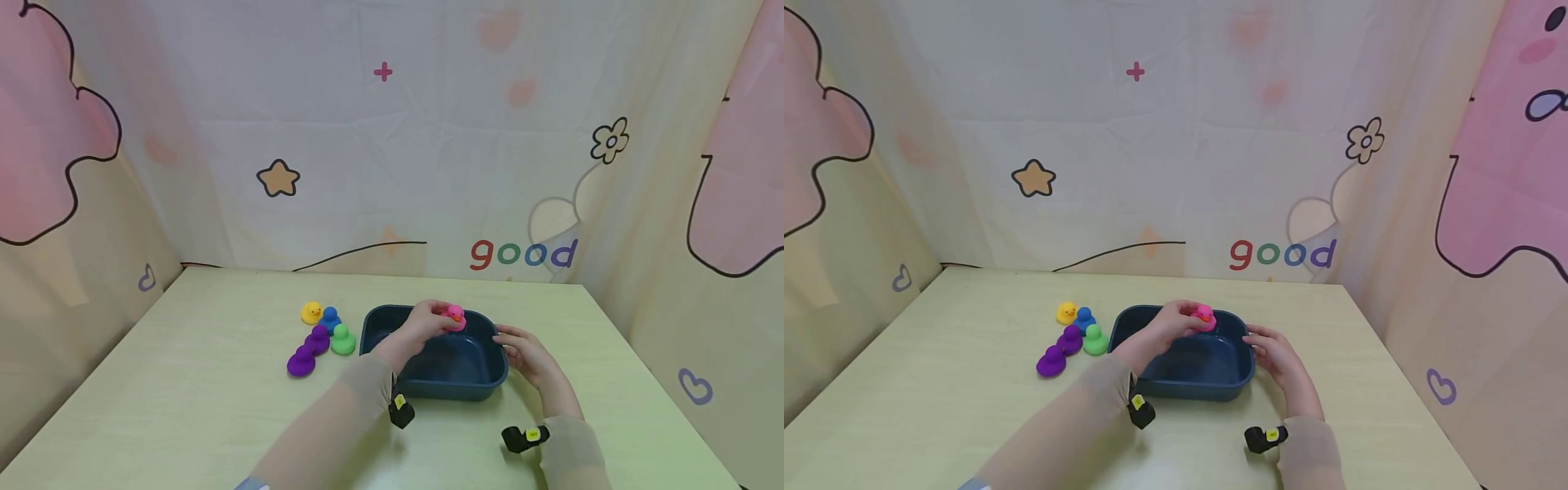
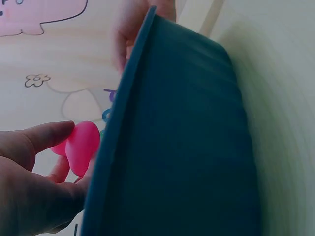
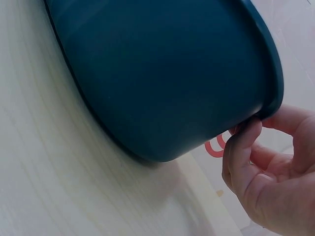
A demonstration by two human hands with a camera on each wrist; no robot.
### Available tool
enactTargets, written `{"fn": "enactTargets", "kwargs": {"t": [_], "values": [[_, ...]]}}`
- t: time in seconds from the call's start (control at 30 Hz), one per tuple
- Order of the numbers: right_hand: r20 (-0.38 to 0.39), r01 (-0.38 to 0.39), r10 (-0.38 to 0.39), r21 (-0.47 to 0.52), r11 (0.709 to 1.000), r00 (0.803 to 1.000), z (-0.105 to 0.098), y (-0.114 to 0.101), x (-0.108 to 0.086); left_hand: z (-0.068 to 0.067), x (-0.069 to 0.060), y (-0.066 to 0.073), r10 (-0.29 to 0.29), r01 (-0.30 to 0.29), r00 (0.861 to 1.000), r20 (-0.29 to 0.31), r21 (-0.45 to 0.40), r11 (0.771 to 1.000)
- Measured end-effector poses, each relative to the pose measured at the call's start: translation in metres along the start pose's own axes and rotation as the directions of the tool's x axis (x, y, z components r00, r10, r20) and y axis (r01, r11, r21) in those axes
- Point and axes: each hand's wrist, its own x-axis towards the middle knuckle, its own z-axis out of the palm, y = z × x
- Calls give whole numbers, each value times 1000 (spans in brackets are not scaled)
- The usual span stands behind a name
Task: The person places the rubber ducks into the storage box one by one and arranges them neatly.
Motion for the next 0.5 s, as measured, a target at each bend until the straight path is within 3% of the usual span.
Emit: {"fn": "enactTargets", "kwargs": {"t": [0.2, 0.5], "values": [[-7, -16, 16, -2, 1000, 1000, 0, 0, 0, 14, 2, -4, -15, 15, 1000, 2, 51, 999], [11, -12, 12, 16, 1000, 1000, -1, 1, 1, 28, 9, -9, -42, 50, 998, -43, 210, 976]]}}
